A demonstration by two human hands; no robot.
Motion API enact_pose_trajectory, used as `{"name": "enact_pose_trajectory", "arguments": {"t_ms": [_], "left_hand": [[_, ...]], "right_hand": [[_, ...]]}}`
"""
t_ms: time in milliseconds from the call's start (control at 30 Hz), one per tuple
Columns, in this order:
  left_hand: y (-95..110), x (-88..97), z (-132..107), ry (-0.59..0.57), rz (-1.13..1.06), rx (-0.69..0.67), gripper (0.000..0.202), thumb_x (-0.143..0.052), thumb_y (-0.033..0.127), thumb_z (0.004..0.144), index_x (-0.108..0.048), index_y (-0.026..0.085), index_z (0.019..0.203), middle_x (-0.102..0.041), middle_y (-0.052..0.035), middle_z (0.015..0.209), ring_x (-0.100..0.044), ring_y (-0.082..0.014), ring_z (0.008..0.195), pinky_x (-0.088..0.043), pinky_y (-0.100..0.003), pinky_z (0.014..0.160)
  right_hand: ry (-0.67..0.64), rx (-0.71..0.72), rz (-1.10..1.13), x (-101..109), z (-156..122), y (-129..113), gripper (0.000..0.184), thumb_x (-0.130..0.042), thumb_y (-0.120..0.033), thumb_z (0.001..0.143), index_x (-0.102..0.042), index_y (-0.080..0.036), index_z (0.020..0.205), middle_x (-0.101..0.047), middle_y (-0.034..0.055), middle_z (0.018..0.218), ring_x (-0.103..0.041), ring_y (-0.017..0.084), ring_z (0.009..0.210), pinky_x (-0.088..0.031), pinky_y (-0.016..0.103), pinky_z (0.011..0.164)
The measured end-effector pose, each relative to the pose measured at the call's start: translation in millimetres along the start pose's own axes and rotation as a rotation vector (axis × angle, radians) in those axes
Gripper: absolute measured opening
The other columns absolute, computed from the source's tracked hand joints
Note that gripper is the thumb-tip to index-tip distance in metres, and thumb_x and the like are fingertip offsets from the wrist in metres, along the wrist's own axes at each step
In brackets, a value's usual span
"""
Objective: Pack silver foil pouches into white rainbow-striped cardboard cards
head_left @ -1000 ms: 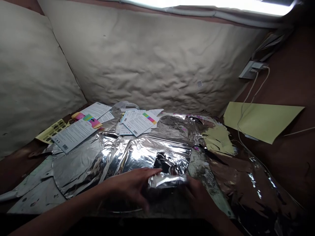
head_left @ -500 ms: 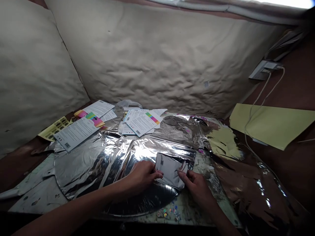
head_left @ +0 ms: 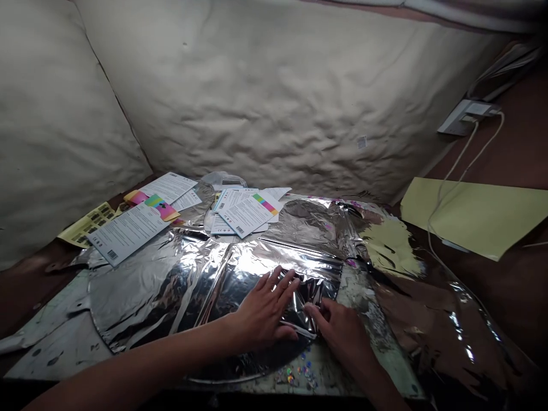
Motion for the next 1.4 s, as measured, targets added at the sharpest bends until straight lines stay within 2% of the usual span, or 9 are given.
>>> {"name": "enact_pose_trajectory", "arguments": {"t_ms": [167, 300, 433, 600, 733, 1033, 1233, 1333, 1400], "left_hand": [[-6, -17.8, 2, -0.119, -0.063, 0.055, 0.099, -0.042, 0.076, 0.086, -0.008, 0.017, 0.157, -0.003, -0.0138, 0.164, 0.002, -0.0393, 0.149, -0.008, -0.057, 0.118], [-8, -17.2, 3, -0.108, -0.12, 0.034, 0.101, -0.047, 0.075, 0.085, -0.009, 0.016, 0.157, -0.005, -0.0162, 0.163, 0.003, -0.0405, 0.148, -0.01, -0.058, 0.118], [-17, -10.2, 1, -0.064, -0.326, 0.016, 0.103, -0.055, 0.073, 0.081, -0.013, 0.019, 0.157, -0.017, -0.0166, 0.162, -0.013, -0.0397, 0.148, -0.019, -0.057, 0.117], [-48, 16.4, 1, 0.272, -0.512, 0.287, 0.044, -0.038, 0.033, 0.1, -0.045, 0.021, 0.142, -0.052, -0.0138, 0.139, -0.049, -0.0275, 0.126, -0.04, -0.045, 0.105], [-66, 25.3, 16, 0.149, -0.539, 0.228, 0.022, -0.052, 0.028, 0.091, -0.07, 0.021, 0.102, -0.065, -0.0083, 0.104, -0.058, -0.0251, 0.102, -0.044, -0.038, 0.094], [-73, 10.4, 31, 0.106, -0.795, 0.286, 0.024, -0.066, 0.033, 0.079, -0.063, 0.017, 0.097, -0.067, -0.0023, 0.082, -0.063, -0.0176, 0.073, -0.049, -0.025, 0.063], [-47, 22.6, 29, 0.276, -0.973, 0.295, 0.034, -0.057, 0.036, 0.088, -0.057, 0.015, 0.116, -0.064, -0.0056, 0.09, -0.062, -0.0155, 0.073, -0.054, -0.027, 0.063], [-25, 36.2, 14, 0.46, -0.984, 0.172, 0.033, -0.061, 0.03, 0.087, -0.06, 0.017, 0.117, -0.065, -0.0078, 0.1, -0.063, -0.0182, 0.091, -0.053, -0.033, 0.083], [-10, 36.0, -1, 0.419, -0.924, 0.066, 0.038, -0.064, 0.025, 0.084, -0.059, 0.018, 0.12, -0.066, -0.0082, 0.102, -0.063, -0.0191, 0.092, -0.053, -0.033, 0.084]], "right_hand": [[0.342, 0.32, -0.184, 9, 4, 2, 0.047, -0.052, -0.052, 0.092, -0.061, -0.017, 0.123, -0.064, 0.0152, 0.127, -0.058, 0.032, 0.119, -0.047, 0.043, 0.093], [0.146, 0.572, -0.286, -11, 11, 1, 0.065, -0.042, -0.051, 0.097, -0.03, -0.02, 0.153, -0.032, 0.009, 0.158, -0.027, 0.028, 0.146, -0.03, 0.047, 0.115], [0.035, 0.505, -0.322, -24, 13, 3, 0.066, -0.035, -0.055, 0.099, -0.024, -0.023, 0.155, -0.024, 0.0049, 0.161, -0.022, 0.026, 0.148, -0.025, 0.048, 0.118], [0.036, 0.467, -0.31, -23, 9, 3, 0.065, -0.032, -0.057, 0.099, -0.02, -0.026, 0.156, -0.021, 0.0017, 0.162, -0.019, 0.025, 0.149, -0.025, 0.049, 0.118], [0.05, 0.477, -0.301, -22, 8, 5, 0.066, -0.032, -0.058, 0.099, -0.021, -0.026, 0.156, -0.021, 0.0019, 0.162, -0.019, 0.025, 0.149, -0.024, 0.049, 0.118], [0.101, 0.539, -0.146, -20, 3, 10, 0.072, -0.049, -0.053, 0.094, -0.023, -0.024, 0.155, -0.033, 0.0089, 0.158, -0.026, 0.028, 0.147, -0.025, 0.051, 0.118], [0.213, 0.215, 0.452, -4, 11, 12, 0.1, -0.07, -0.046, 0.08, -0.009, -0.02, 0.156, -0.053, 0.0169, 0.14, -0.054, 0.03, 0.127, -0.048, 0.048, 0.102], [0.267, 0.258, 0.643, 15, 5, 11, 0.066, -0.066, -0.039, 0.086, -0.041, -0.021, 0.144, -0.07, 0.0103, 0.11, -0.069, 0.025, 0.098, -0.057, 0.04, 0.086], [0.302, 0.43, 0.584, 23, -5, 13, 0.028, -0.066, -0.034, 0.086, -0.068, -0.023, 0.112, -0.071, 0.0091, 0.103, -0.069, 0.024, 0.093, -0.057, 0.037, 0.081]]}}
Point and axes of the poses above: each hand's wrist, its own z-axis towards the middle knuckle, its own x-axis out of the back of the hand, y = z × x, the point moved 2 cm from there along z, towards the middle knuckle
